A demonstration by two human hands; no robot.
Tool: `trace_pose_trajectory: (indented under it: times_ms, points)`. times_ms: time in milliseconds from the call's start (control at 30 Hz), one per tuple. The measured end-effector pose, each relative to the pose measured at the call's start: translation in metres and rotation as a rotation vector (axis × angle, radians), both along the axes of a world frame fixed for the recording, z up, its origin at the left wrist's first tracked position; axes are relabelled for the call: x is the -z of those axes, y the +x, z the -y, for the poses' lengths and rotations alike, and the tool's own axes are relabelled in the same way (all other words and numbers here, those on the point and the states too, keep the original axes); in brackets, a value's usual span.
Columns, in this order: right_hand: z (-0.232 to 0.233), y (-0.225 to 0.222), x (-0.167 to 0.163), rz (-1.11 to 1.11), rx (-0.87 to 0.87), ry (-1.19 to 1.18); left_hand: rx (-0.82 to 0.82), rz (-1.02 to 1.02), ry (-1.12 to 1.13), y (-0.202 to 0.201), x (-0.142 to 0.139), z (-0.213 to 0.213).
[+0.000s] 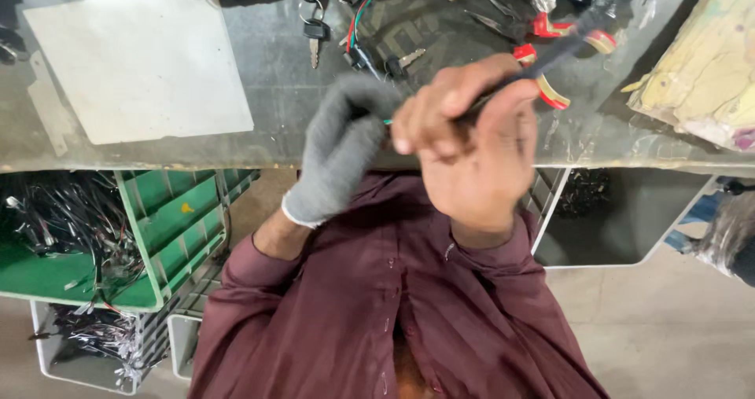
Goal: The person repeatedly picks up black cables with connectors and uses red-handled pliers to crimp or secure the connector ends. The person handles the cables one at a time, repositioning them and applying the pliers to the connector area before placing the finished unit aside.
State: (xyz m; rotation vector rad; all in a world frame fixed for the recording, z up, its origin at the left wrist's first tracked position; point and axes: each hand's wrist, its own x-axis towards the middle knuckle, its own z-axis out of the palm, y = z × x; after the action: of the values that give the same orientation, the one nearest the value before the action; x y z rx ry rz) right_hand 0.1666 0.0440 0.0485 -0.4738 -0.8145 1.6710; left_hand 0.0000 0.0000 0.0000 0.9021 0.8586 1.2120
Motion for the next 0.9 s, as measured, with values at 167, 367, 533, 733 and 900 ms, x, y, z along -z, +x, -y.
trace_pose_trajectory:
  times_ms: [167, 367, 533, 733, 900]
  points:
    - [0.034, -0.022, -0.003, 0.022, 0.003, 0.259, -0.202, 0.204, -0.075, 0.014, -0.012, -0.018]
    - [0.022, 0.011, -0.026, 0.679, -0.084, 0.774, 0.107, -0.111, -0.103, 0.014, -0.025, -0.034]
    - [0.026, 0.007, 0.004, 1.438, -0.017, 0.747, -0.229, 0.262, -0.171, -0.016, -0.039, -0.019]
    - [-0.009, -0.003, -0.001, 1.39, 0.091, 0.745, -0.091, -0.127, 0.1, -0.011, -0.025, -0.016]
    - [-0.009, 0.021, -0.034, 1.064, 0.146, 0.657, 0.093, -0.173, 0.135, 0.011, -0.036, -0.015]
